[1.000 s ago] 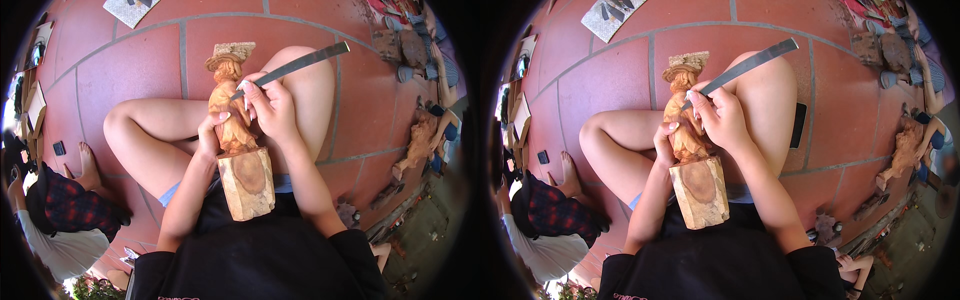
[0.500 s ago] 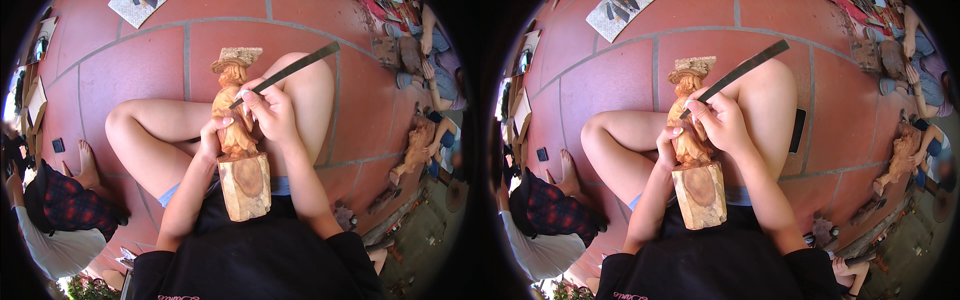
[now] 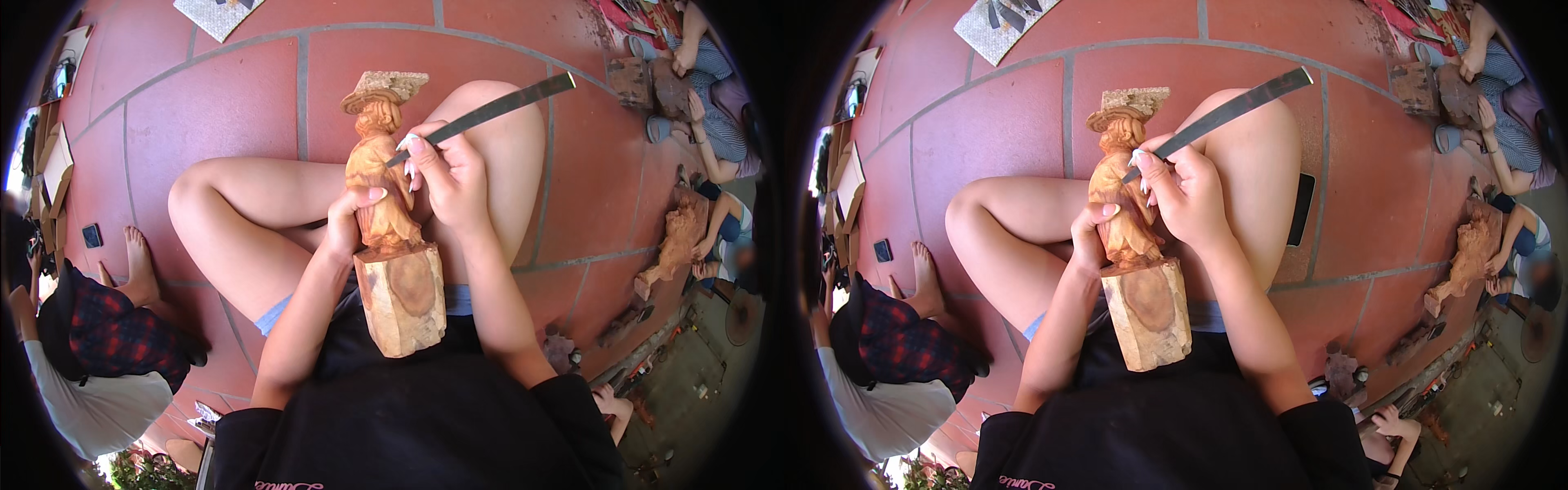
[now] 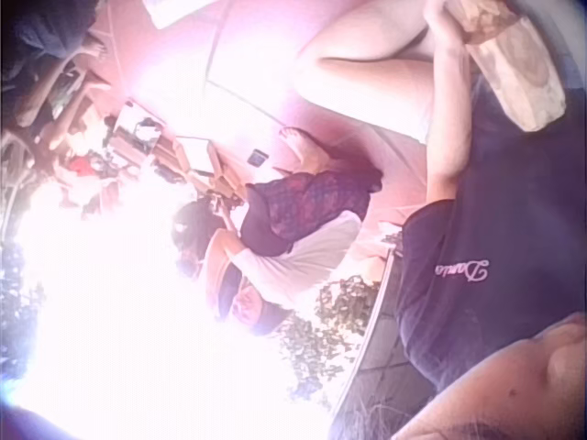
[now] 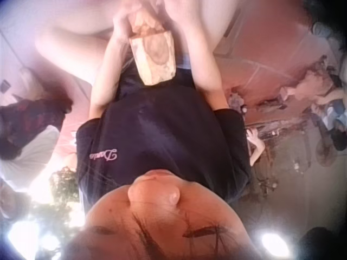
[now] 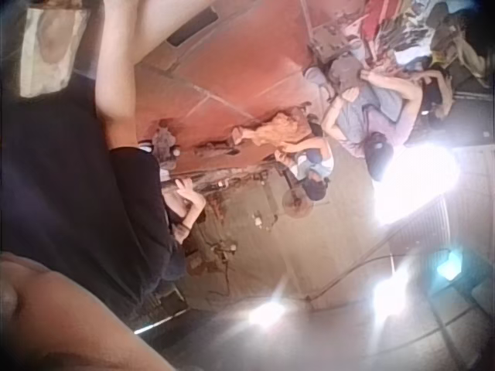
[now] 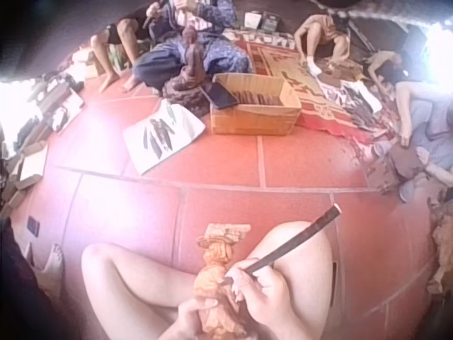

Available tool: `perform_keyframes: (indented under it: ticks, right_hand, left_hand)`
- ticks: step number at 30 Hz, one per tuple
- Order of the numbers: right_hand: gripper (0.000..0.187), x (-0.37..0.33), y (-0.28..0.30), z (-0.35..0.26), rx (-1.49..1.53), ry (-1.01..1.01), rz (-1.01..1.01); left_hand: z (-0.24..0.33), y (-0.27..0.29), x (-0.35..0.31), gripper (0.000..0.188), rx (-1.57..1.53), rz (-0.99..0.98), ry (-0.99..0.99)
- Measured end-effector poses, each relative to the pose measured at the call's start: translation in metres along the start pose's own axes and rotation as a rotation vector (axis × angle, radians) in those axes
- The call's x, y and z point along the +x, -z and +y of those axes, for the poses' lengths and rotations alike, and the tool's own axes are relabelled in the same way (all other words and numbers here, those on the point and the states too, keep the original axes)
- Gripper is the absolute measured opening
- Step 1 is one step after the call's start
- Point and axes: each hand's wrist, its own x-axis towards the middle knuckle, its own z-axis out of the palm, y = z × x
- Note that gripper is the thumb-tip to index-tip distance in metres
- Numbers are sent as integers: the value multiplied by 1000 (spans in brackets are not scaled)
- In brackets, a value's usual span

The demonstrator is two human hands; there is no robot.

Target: The person sits cross-legged on a tiled floor and carves a wooden figurine using a metal file. They hold the wood in their left hand and file the surface with their right hand, rotating the piece to work on different sides.

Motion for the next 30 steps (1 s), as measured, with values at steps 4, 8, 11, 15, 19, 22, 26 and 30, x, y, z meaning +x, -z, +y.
perform_keyframes:
  ticks: [4, 8, 11, 15, 19, 22, 26, 30]
  right_hand:
    - [13, -1, -1, -10, 98, 7, -28]
    - [13, -1, -4, -10, 25, 48, -26]
    - [13, -1, -6, -4, -67, 105, -16]
    - [12, -2, -5, -5, -156, 149, 5]
    - [12, -6, -2, -3, -234, 203, 49]
    - [13, -5, -5, -7, -87, 158, 14]
    - [13, -4, -5, -8, -153, 126, 4]
    - [14, -5, 0, 0, -85, 117, 50]
  left_hand:
    - [4, -12, 2, 43, 163, -43, -82]
    - [3, -17, 2, 41, 174, 67, -103]
    - [1, -15, 3, 41, 183, 93, -91]
    - [0, -16, 4, 41, 196, 95, -128]
    - [-2, -15, 4, 41, 209, 108, -131]
    - [-3, -12, 5, 41, 218, 110, -140]
    - [-3, -14, 3, 40, 215, 123, -121]
    - [-3, -17, 2, 39, 209, 129, -142]
